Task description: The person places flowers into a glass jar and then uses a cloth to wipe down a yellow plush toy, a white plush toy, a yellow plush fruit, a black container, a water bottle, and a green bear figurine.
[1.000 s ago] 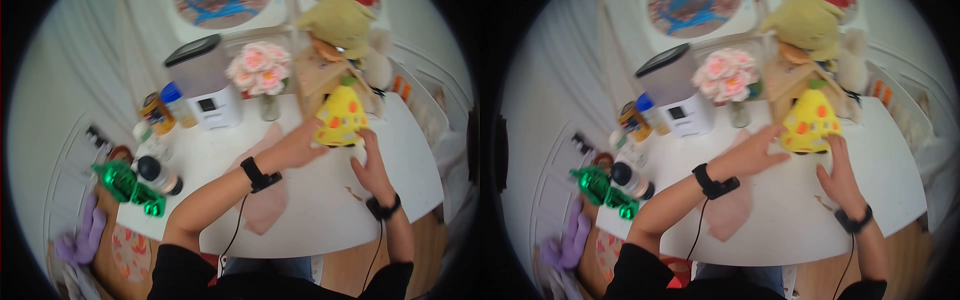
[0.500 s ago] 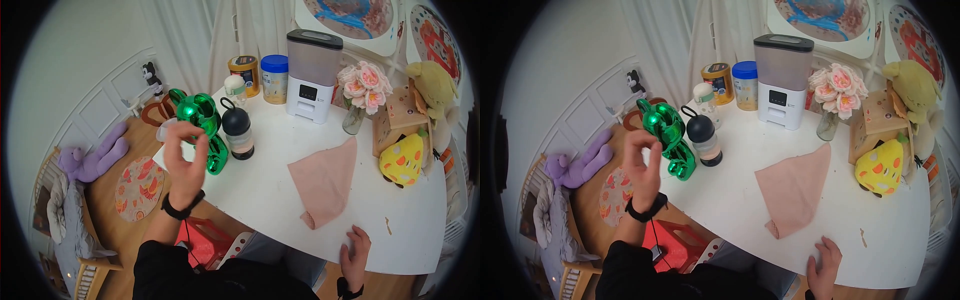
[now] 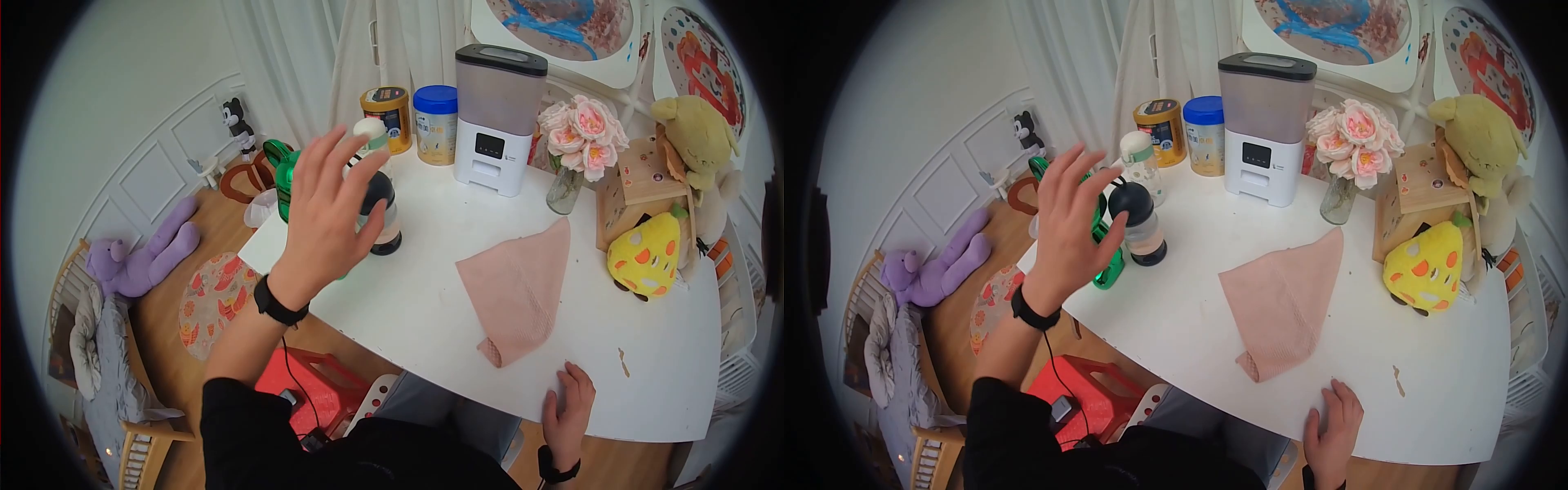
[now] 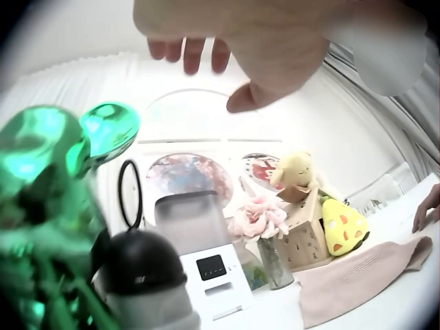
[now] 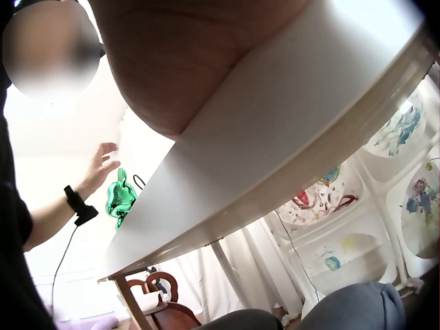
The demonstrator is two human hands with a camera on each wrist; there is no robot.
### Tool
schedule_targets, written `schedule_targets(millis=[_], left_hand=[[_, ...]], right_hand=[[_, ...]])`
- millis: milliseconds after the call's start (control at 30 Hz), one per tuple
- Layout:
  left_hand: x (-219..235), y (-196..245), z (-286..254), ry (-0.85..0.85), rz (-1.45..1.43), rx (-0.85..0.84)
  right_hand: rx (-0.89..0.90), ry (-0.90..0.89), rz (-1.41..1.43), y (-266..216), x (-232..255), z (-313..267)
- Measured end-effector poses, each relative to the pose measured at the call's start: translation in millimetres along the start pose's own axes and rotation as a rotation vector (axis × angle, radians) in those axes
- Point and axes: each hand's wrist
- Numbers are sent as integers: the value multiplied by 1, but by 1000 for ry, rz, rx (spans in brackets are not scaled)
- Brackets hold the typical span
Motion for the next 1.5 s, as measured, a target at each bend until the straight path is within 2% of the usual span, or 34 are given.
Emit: schedule_targets(millis=[33,100,167,233,300,333,467,500,633,700,767,800,867,900,967,1000,1033,1100,1133,1167,1200,1233,1267,1300,1367,1400,1433,1467,1500], left_hand=[[1,6,13,-195,159,-6],[-12,-2,23,-222,215,-15],[-20,-12,34,-778,593,37],[-34,-23,40,-739,683,-37],[-38,-27,49,-684,607,-55],[-39,-26,51,-722,604,-6],[-50,-31,56,-669,507,-52],[-50,-30,57,-633,395,-36],[-35,-1,55,-502,134,13],[-23,16,48,-511,54,-4],[-17,28,43,-521,-31,-10],[-17,33,41,-487,-133,-2],[-14,42,41,-468,-324,26],[-18,46,40,-468,-343,20],[-25,51,38,-378,-496,46],[-26,50,37,-470,-579,95],[-30,50,34,-463,-588,85],[-47,52,21,-254,-958,211],[-52,55,13,-261,-1193,374],[-56,56,7,-251,-1188,366],[-61,55,2,-334,-1286,391],[-66,53,-2,-421,-1384,417],[-70,48,-5,-581,-1432,386],[-75,47,-7,-582,-1433,388],[-82,46,-11,-783,-1488,435],[-86,48,-13,-704,-1476,405],[-89,51,-16,-708,-1473,402],[-93,55,-19,-616,-1447,379],[-96,57,-21,-522,-1418,358]], right_hand=[[10,5,-2,0,0,1],[13,11,-2,1,1,0],[36,24,18,2,1,0],[40,43,21,4,1,-2],[38,59,25,5,2,-3],[40,56,25,5,2,-3],[45,52,29,7,2,-3],[33,56,27,7,3,-3],[19,39,50,6,7,-1],[-4,27,59,5,15,2],[40,-154,166,3,34,10],[25,-156,150,1,43,17],[-53,-318,507,-5,58,35],[-69,-313,497,-11,61,47],[115,-328,370,-28,60,74],[106,-318,360,-31,54,88],[171,-272,263,-31,40,104],[242,-218,161,-30,13,124],[316,-232,98,-29,-1,135],[390,-247,36,-32,-11,144],[397,-238,34,-38,-19,149],[414,-375,-55,-45,-27,152],[425,-517,-145,-47,-33,154],[424,-519,-145,-41,-44,159],[431,-545,-71,-30,-64,170],[428,-542,-70,-26,-62,174],[288,-567,131,-20,-54,181],[149,-588,331,-15,-45,190],[52,-481,501,-7,-36,196]])
Point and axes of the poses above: each hand's wrist, its own z-axis towards the middle knuckle, its own x-axis out of the back of the hand, y = z × x, and after that the axes turned 3 degrees about -y, right-handed
